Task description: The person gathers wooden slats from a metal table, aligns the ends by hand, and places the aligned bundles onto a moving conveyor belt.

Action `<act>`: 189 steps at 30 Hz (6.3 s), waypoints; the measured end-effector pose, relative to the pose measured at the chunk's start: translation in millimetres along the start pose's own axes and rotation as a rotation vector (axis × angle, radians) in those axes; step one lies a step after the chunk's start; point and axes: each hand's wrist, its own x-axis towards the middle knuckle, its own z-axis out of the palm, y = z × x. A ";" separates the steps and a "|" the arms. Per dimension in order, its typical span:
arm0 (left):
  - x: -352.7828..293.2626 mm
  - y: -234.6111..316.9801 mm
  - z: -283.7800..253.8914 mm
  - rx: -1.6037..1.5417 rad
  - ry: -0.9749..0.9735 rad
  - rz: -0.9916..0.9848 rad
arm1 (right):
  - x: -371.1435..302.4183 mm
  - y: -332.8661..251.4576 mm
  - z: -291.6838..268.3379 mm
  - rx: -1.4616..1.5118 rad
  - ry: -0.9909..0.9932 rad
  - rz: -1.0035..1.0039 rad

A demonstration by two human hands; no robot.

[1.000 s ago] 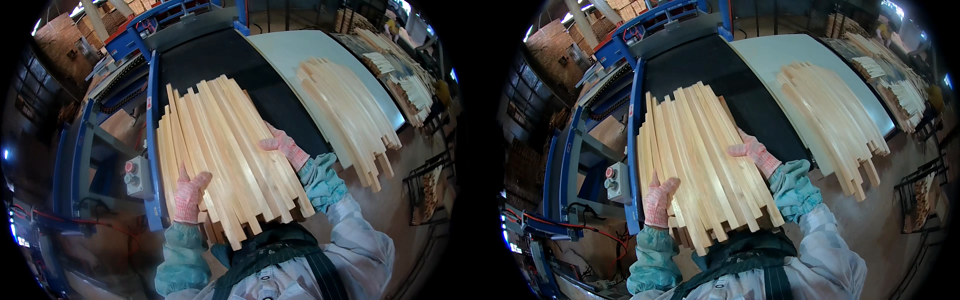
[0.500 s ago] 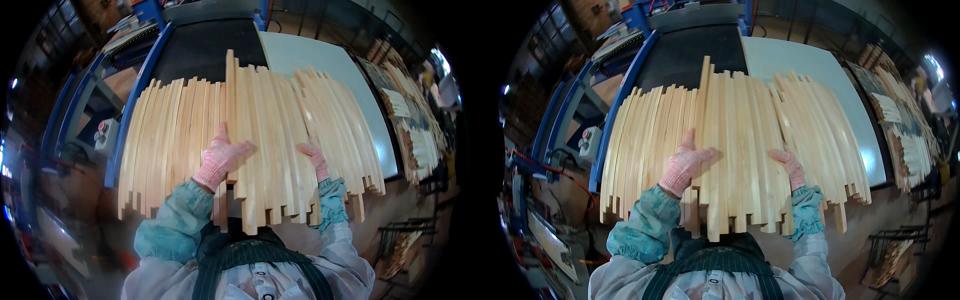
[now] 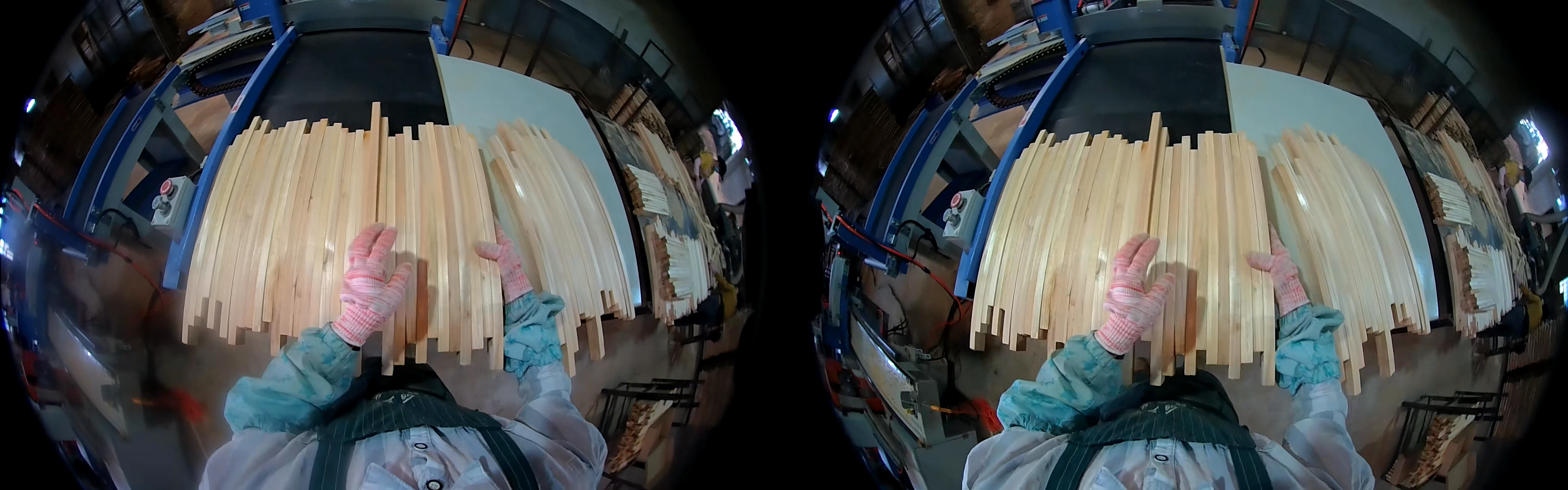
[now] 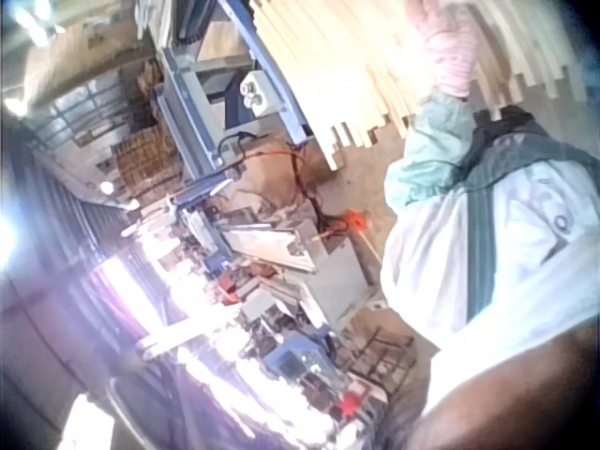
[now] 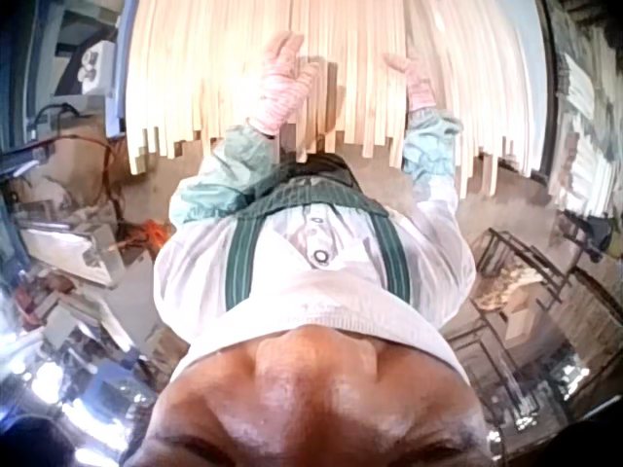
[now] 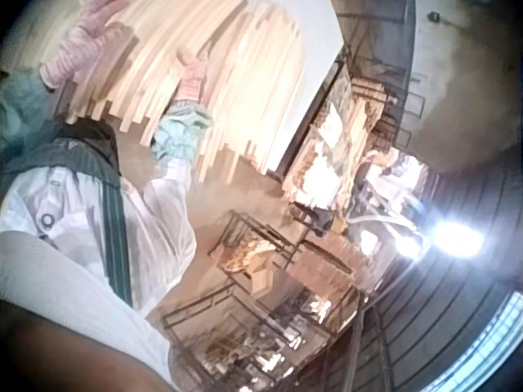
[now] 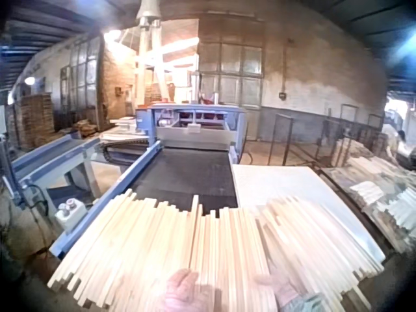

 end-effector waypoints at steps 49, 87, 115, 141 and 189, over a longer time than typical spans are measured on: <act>77.0 -223.5 -356.1 1.157 0.187 -0.355 | -55.4 6.5 -17.1 -1.918 0.783 -0.039; 12.4 108.5 169.7 0.077 -0.468 -0.392 | -157.9 -40.2 -316.4 -1.142 0.911 -0.118; -501.5 320.2 179.9 -0.338 -1.852 1.836 | -788.9 319.6 120.2 0.110 1.693 0.868; -490.4 464.4 439.4 -0.149 -1.872 1.680 | -804.5 274.7 -191.5 0.069 1.543 0.827; -46.6 497.4 704.1 0.445 -1.277 0.569 | -453.7 -60.2 -801.1 -0.200 1.376 -0.277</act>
